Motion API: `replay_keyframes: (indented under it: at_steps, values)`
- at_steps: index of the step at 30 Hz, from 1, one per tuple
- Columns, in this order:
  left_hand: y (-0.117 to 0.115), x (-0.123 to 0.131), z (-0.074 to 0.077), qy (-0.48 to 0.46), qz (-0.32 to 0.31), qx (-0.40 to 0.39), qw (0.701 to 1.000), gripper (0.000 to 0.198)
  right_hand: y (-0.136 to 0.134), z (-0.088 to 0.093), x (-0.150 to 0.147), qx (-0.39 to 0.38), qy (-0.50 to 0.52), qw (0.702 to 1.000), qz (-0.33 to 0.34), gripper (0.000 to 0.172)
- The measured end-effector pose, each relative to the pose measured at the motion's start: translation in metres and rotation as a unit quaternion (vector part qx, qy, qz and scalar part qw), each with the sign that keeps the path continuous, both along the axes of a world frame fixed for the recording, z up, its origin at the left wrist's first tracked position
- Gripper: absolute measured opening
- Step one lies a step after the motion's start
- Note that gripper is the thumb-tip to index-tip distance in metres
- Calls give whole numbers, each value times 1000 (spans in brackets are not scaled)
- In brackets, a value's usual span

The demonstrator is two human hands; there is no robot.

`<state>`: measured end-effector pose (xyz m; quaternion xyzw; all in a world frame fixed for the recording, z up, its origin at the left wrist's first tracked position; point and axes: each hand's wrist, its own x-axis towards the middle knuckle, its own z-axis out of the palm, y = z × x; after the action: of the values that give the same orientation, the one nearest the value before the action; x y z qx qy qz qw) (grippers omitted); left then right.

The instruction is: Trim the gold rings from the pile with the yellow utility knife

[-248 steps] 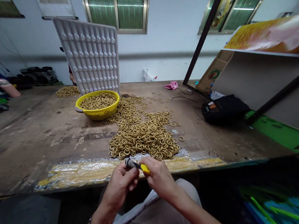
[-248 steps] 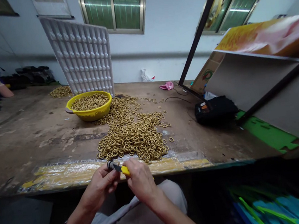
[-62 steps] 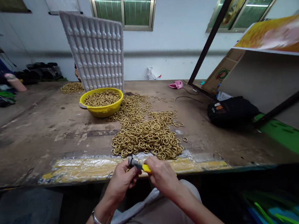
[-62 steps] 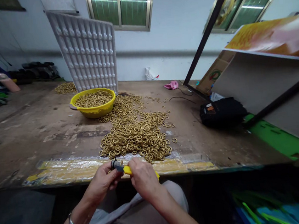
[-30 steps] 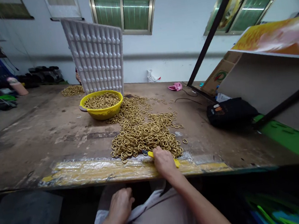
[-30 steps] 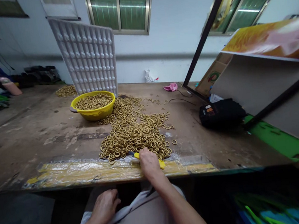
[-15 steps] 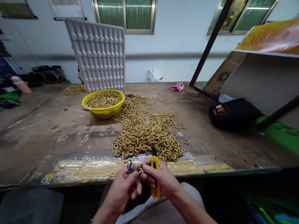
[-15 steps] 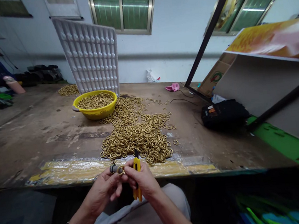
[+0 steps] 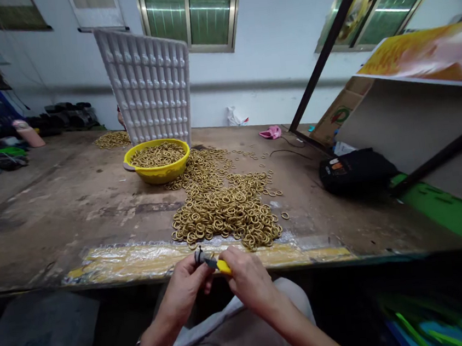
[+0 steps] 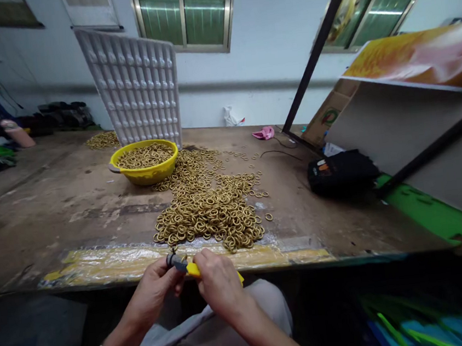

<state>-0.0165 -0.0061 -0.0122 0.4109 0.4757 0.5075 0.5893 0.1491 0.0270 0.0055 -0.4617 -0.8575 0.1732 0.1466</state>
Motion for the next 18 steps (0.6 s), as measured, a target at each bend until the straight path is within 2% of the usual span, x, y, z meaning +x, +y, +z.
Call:
replay_keyframes:
  at_steps: [5, 8, 10, 13, 15, 18]
  values:
    - [3, -6, -2, 114, -10, 45, 992, 25, 1, 0, -6, 21, -83, 996, -17, 21]
    - [0, -8, 6, 160, -20, 53, 985, 24, 9, -4, -4, 50, -114, 992, -22, 20]
    - [-6, -8, 16, 175, -34, 58, 982, 26, 21, -10, 5, 52, -149, 986, -58, 21]
    - [-14, -12, 26, 194, -63, 72, 976, 29, 41, -17, 23, 27, -190, 969, -154, 21]
    - [-14, -15, 25, 196, -62, 71, 976, 30, 51, -20, 31, 44, -172, 968, -176, 18]
    - [-7, -17, 10, 161, -36, 63, 984, 35, 62, -24, 28, 60, -179, 968, -167, 17]
